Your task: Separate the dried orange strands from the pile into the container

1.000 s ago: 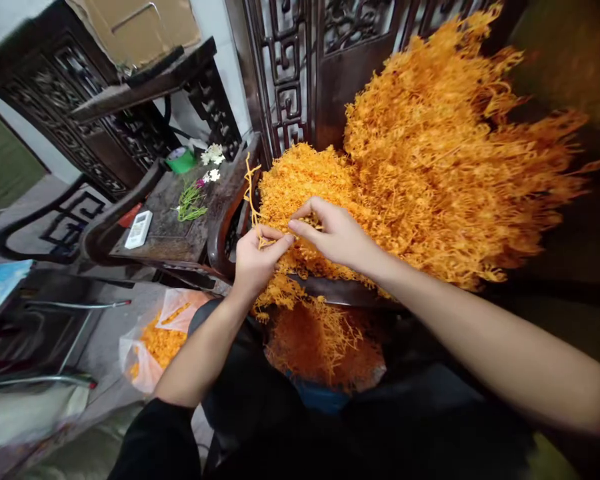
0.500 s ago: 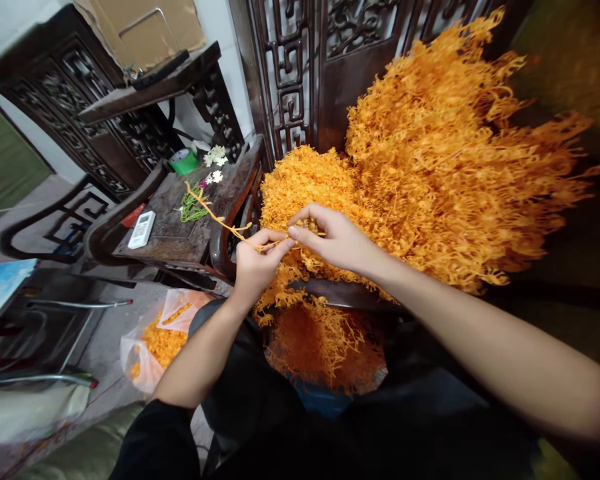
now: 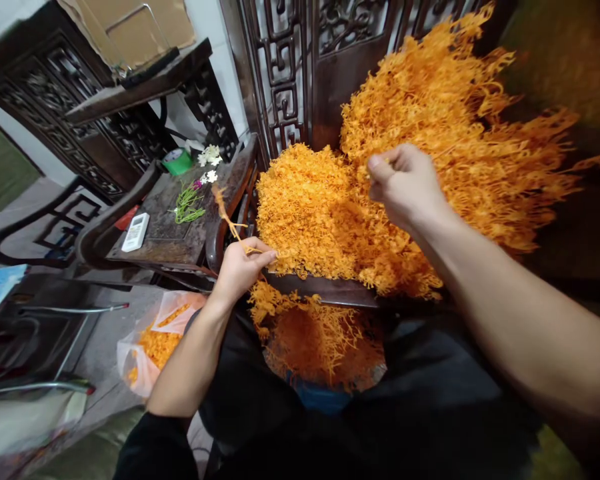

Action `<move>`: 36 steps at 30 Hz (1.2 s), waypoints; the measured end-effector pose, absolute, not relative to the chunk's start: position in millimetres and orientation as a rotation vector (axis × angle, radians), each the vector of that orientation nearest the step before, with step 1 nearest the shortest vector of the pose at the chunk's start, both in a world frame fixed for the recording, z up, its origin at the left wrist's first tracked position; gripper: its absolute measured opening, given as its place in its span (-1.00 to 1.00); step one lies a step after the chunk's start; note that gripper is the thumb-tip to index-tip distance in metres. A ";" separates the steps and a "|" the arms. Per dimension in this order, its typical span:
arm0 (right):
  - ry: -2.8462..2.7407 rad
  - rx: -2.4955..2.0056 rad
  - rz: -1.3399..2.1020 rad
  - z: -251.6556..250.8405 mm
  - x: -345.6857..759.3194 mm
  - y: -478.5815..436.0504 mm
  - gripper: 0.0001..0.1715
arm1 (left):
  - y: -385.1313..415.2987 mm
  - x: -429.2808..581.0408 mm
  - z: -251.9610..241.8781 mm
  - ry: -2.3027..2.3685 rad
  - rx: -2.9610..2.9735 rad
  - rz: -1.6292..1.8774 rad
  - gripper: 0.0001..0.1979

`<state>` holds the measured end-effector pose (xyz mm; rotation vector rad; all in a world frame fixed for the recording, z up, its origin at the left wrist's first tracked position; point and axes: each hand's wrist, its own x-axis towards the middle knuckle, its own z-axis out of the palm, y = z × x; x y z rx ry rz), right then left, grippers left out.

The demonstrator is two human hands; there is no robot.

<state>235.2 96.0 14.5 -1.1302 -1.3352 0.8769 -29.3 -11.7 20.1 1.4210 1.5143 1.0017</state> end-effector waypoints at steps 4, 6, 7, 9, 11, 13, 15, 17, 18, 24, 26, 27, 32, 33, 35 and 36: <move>-1.333 -1.040 1.601 10.6 218.4 80.4 -0.83 | -6.3 -29.5 16.4 1.500 1.452 1.154 -0.75; -1.439 -0.968 1.651 13.4 201.7 66.7 -0.83 | -3.4 -26.2 16.9 1.495 1.461 1.203 -0.75; -1.499 -0.950 1.592 16.1 195.4 61.0 -0.77 | -2.4 -24.8 17.3 1.485 1.450 1.211 -0.73; -1.682 -0.890 1.388 22.8 188.9 52.3 -0.58 | -1.4 -23.1 17.9 1.426 1.393 1.201 -0.70; -1.918 -0.774 1.140 28.1 187.2 45.4 -0.46 | -1.4 -21.5 18.9 1.335 1.307 1.175 -0.65; -2.049 -0.676 0.923 29.3 184.8 38.2 -0.56 | -1.7 -18.9 21.0 1.266 1.226 1.145 -0.61; -1.996 -0.700 0.792 26.9 178.9 31.4 -0.67 | -1.3 -15.1 24.7 1.231 1.186 1.111 -0.60; -1.822 -0.801 0.762 24.8 172.9 29.2 -0.57 | 0.0 -11.6 28.7 1.227 1.194 1.089 -0.63; -1.727 -0.847 0.771 25.3 172.1 31.4 -0.56 | 0.9 -10.6 30.0 1.237 1.204 1.081 -0.64; -0.956 -0.935 0.807 46.5 212.6 81.6 -0.72 | -1.4 -17.2 20.3 1.326 1.100 0.974 -0.66; -0.997 -1.034 0.993 45.5 224.5 89.1 -0.79 | -1.9 -18.6 16.5 1.323 1.055 1.002 -0.69; -1.086 -1.061 1.110 42.1 226.4 88.1 -0.79 | -1.2 -18.4 15.7 1.324 1.046 1.026 -0.69; -1.494 -0.996 1.353 25.0 209.2 61.9 -0.80 | 7.4 -10.7 18.8 1.349 1.048 1.105 -0.67; -1.571 -0.969 1.339 24.6 204.5 57.0 -0.76 | 8.5 -8.7 19.6 1.357 1.054 1.098 -0.68; -1.731 -0.913 1.239 26.0 196.1 49.2 -0.72 | 9.7 -4.6 20.1 1.364 1.080 1.065 -0.69; -1.803 -0.889 1.155 27.2 192.2 46.2 -0.72 | 9.8 -2.6 19.5 1.364 1.101 1.044 -0.70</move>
